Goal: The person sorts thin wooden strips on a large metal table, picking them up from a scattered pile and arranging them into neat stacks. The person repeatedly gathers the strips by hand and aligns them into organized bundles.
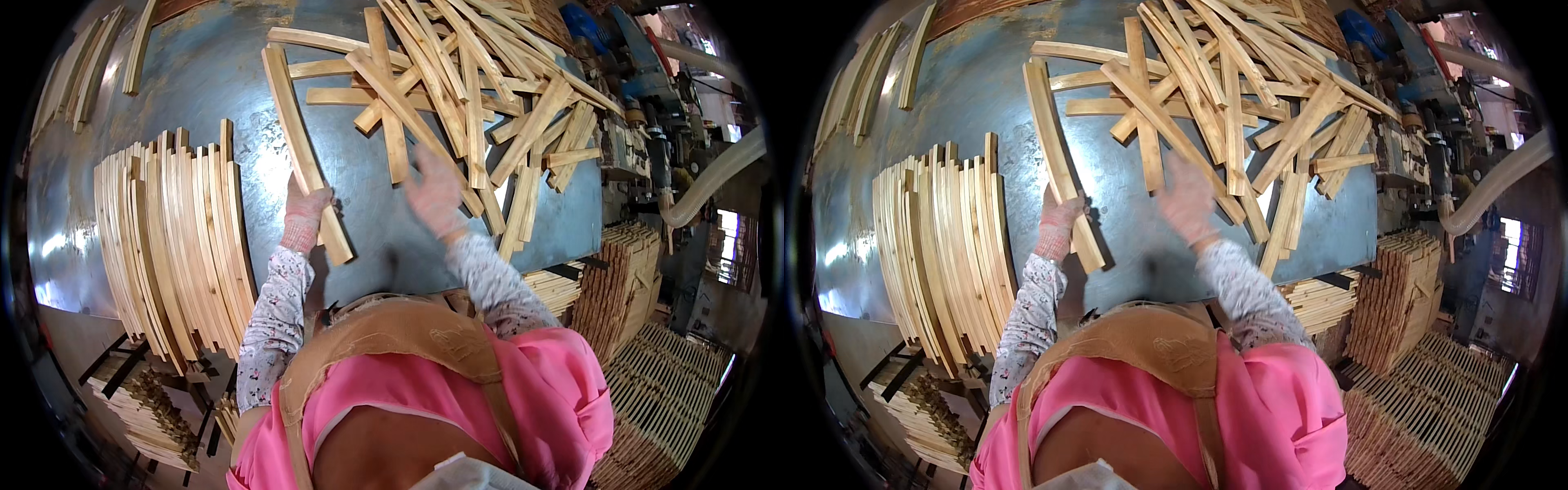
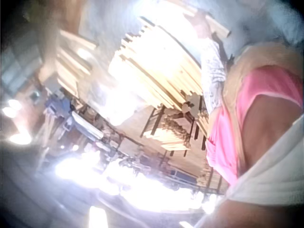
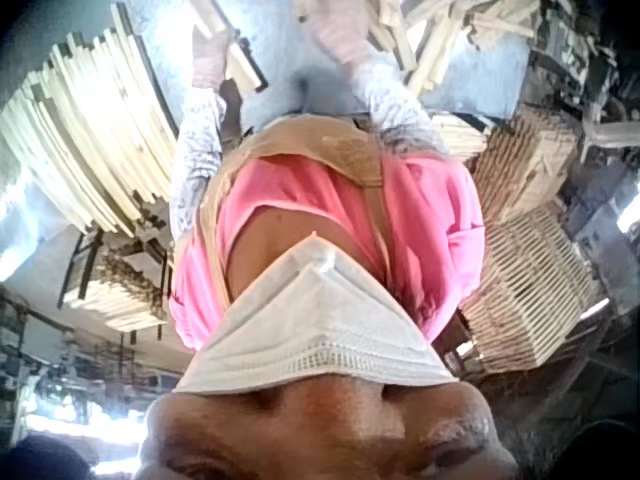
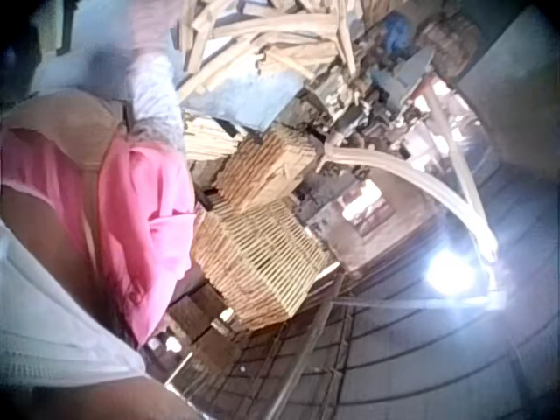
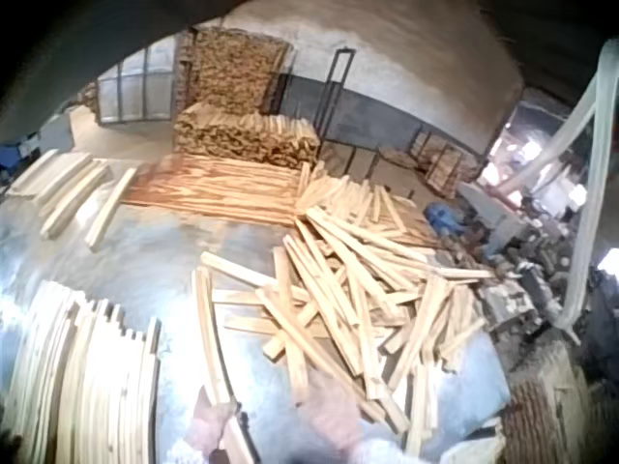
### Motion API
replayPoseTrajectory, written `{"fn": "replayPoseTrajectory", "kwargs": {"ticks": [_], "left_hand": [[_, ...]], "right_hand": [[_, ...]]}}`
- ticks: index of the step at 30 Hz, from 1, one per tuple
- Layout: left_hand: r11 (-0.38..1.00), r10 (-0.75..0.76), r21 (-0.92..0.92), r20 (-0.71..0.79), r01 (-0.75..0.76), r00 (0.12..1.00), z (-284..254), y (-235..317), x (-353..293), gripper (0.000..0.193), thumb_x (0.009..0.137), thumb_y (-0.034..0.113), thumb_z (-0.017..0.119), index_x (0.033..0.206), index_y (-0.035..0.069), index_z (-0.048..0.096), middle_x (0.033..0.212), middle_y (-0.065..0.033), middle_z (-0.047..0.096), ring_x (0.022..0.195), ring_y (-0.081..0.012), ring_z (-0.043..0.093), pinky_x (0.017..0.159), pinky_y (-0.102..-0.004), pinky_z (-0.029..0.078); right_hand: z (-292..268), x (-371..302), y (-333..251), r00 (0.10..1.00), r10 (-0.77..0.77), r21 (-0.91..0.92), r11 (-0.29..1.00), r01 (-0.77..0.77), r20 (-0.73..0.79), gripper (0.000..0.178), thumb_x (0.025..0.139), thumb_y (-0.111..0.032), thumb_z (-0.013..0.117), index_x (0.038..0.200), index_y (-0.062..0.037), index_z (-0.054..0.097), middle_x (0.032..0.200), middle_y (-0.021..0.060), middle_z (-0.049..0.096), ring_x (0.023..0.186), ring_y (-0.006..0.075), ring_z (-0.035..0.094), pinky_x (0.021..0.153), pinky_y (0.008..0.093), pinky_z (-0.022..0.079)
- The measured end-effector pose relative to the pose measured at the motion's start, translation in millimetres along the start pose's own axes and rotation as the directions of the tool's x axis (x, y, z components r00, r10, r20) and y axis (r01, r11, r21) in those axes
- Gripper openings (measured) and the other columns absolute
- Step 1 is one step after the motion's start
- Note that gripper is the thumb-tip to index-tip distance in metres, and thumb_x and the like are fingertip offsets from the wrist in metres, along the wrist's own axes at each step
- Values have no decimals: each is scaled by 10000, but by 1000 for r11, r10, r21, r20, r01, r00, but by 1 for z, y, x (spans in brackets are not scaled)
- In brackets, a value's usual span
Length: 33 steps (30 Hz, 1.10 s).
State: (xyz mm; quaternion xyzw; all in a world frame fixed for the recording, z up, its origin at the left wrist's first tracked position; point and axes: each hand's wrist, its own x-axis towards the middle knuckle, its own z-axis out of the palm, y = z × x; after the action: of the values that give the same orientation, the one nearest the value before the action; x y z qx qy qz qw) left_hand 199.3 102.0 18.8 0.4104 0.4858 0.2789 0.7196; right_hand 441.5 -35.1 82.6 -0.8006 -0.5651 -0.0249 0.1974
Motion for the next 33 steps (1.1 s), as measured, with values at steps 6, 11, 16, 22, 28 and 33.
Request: {"fn": "replayPoseTrajectory", "kwargs": {"ticks": [6,11,16,22,28,33], "left_hand": [[997,-71,-23,-33,70,997,-36,16,-19,587,889,-66,699,1428,35,490,966,-100,690,712,-174,670,595,-316,597],[994,46,-97,-44,-50,998,-63,25,-24,679,915,5,716,1525,34,419,973,-99,680,717,-175,661,619,-326,593],[991,127,44,24,-128,992,-51,55,-25,886,863,100,818,1603,-6,341,1120,-118,682,902,-184,687,776,-318,608],[998,-59,51,228,49,972,-61,24,8,1075,766,120,887,1629,-27,264,1271,-168,644,1086,-250,667,938,-367,590],[996,-84,0,108,84,991,-58,20,16,862,810,26,781,1563,-13,363,1168,-120,645,1007,-230,668,901,-372,591],[989,-36,142,45,30,998,-82,12,27,856,823,16,762,1576,-15,358,1155,-117,641,972,-213,657,872,-357,590]], "right_hand": [[-4,53,62,834,467,140,842,-521,294,474,1027,-371,633,1271,25,724,1222,254,757,1115,401,714,1018,435,545],[-21,98,-13,675,346,674,144,-724,651,427,1059,-321,633,1274,39,709,1056,115,773,838,202,714,789,332,582],[27,105,-105,783,375,663,419,-620,496,365,1096,-261,594,1250,56,690,1033,158,775,843,251,743,768,386,602],[90,81,-117,845,151,512,736,-443,514,586,932,-329,749,1422,-50,588,1213,230,714,1035,418,701,900,471,572],[58,73,-27,939,345,-108,934,-340,22,606,899,-257,745,1433,-15,590,1259,232,674,1072,393,683,892,492,563],[35,88,-26,676,262,725,-214,-655,688,567,961,-181,579,1469,70,541,1165,175,677,901,241,705,750,346,603]]}}
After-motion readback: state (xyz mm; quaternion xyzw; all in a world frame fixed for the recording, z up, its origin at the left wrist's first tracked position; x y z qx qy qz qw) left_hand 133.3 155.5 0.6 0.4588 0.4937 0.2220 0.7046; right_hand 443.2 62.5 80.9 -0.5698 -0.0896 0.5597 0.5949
